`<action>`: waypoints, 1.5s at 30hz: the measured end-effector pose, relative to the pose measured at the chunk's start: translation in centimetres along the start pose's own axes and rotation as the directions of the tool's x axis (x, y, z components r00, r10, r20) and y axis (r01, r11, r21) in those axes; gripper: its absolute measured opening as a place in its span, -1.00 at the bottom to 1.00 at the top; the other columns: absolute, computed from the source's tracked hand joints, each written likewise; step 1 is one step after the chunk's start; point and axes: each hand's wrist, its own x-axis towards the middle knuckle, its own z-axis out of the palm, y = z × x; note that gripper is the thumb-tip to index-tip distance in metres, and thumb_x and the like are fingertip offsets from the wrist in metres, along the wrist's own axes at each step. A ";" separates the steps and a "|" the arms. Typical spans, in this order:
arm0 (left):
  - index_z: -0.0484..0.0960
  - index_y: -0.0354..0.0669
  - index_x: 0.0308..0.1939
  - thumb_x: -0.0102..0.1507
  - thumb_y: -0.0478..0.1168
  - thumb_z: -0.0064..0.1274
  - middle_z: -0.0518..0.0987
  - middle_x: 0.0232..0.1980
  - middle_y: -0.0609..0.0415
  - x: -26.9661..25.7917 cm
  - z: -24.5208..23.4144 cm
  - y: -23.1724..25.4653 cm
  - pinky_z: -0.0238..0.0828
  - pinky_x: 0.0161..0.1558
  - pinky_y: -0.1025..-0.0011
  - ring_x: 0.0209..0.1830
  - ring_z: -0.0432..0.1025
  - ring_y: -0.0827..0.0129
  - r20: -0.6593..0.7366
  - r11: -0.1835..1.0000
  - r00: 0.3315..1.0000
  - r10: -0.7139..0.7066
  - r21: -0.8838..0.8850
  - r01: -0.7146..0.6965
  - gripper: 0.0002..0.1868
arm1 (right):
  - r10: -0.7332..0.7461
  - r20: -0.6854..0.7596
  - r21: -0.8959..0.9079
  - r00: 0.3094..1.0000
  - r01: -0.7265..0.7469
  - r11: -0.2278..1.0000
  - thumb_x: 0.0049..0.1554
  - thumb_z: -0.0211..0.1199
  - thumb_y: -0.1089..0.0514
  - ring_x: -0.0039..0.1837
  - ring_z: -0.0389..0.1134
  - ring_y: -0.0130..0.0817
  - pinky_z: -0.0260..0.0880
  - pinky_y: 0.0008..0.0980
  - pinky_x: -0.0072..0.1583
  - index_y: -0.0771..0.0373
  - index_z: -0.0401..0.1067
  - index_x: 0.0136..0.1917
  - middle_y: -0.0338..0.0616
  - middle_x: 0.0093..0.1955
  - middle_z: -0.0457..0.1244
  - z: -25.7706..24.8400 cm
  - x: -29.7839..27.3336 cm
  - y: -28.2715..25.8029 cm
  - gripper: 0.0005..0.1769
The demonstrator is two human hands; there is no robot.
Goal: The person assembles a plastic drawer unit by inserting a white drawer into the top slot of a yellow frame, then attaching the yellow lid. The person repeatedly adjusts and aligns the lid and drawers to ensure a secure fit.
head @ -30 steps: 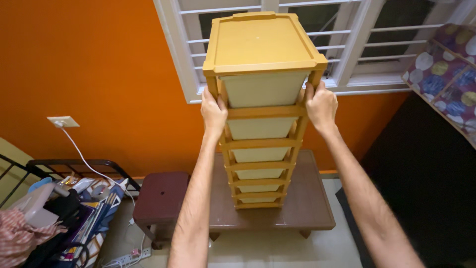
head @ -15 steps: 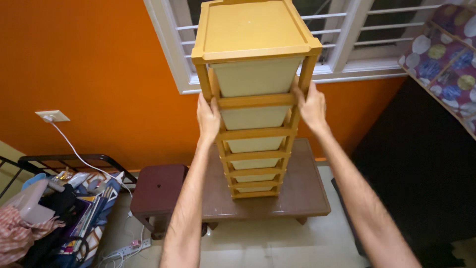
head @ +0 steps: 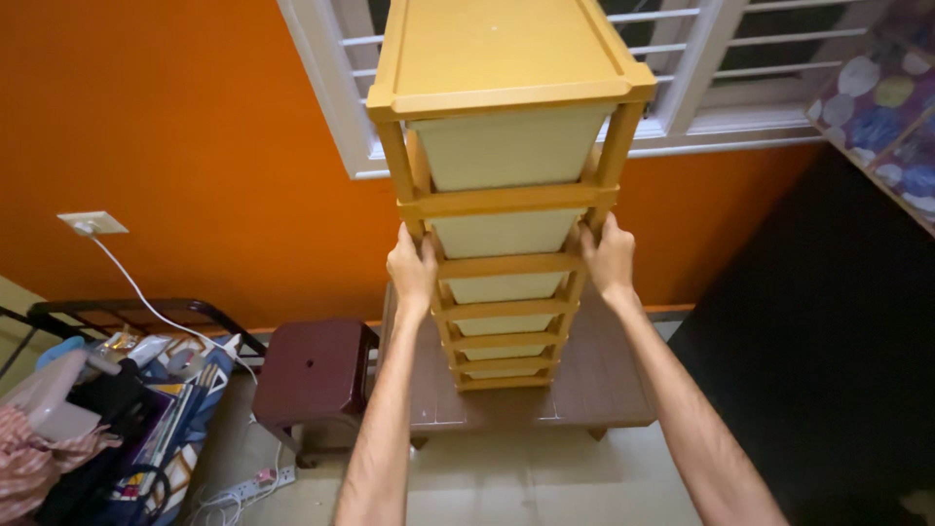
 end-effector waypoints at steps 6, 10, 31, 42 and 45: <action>0.43 -0.38 0.27 0.30 -0.35 0.07 0.61 -0.02 -0.38 -0.5 0.3 -0.2 0.44 0.00 0.04 -0.03 0.52 -0.26 -0.069 0.996 0.995 0.079 0.039 -0.076 -0.55 | 0.064 -0.018 0.063 0.998 -0.063 0.996 0.25 0.26 0.27 -0.03 0.48 0.13 0.46 -0.08 -0.01 0.40 0.40 0.13 0.18 -0.06 0.40 -0.1 -0.4 -1.6 -0.79; 0.46 -0.36 0.25 0.31 -0.32 0.05 0.63 -0.03 -0.36 -0.9 0.7 -1.1 0.45 0.00 0.05 -0.01 0.52 -0.25 -0.007 0.999 0.999 -0.046 0.010 0.046 -0.57 | -0.011 -0.020 0.048 1.000 0.012 0.999 0.23 0.27 0.28 0.03 0.44 0.18 0.43 -0.08 0.01 0.43 0.39 0.21 0.24 0.00 0.38 -0.6 -0.3 -1.7 -0.70; 0.52 -0.23 0.19 0.23 -0.39 0.15 0.68 -0.17 -0.24 -6.9 1.3 -6.3 0.52 -0.18 0.18 -0.17 0.61 -0.06 0.118 0.998 0.991 -0.063 0.020 0.061 -0.57 | 0.252 0.174 -0.217 0.952 -0.213 0.953 0.14 0.37 0.15 -0.12 0.38 0.31 0.39 0.10 -0.11 0.44 0.37 0.03 0.32 -0.22 0.34 3.0 -9.6 4.4 -0.66; 0.49 -0.22 0.24 0.20 -0.45 0.09 0.70 -0.15 -0.19 -7.6 0.5 -4.8 0.56 -0.16 0.21 -0.18 0.65 0.04 0.133 0.995 0.988 -0.081 -0.043 0.087 -0.50 | 0.200 0.213 -0.049 0.956 -0.194 0.980 0.14 0.30 0.21 -0.12 0.44 0.19 0.45 -0.03 -0.13 0.43 0.36 0.09 0.25 -0.17 0.37 3.0 -9.4 6.1 -0.68; 0.50 -0.15 0.23 0.23 -0.36 0.16 0.72 -0.14 -0.13 -9.0 1.0 -2.8 0.59 -0.15 0.24 -0.19 0.67 0.12 0.158 0.983 0.973 -0.170 -0.045 0.180 -0.53 | 0.267 0.261 -0.127 0.928 -0.241 0.962 0.24 0.29 0.16 -0.06 0.45 0.19 0.45 -0.01 -0.08 0.41 0.39 0.14 0.26 -0.12 0.38 3.2 -8.7 9.0 -0.70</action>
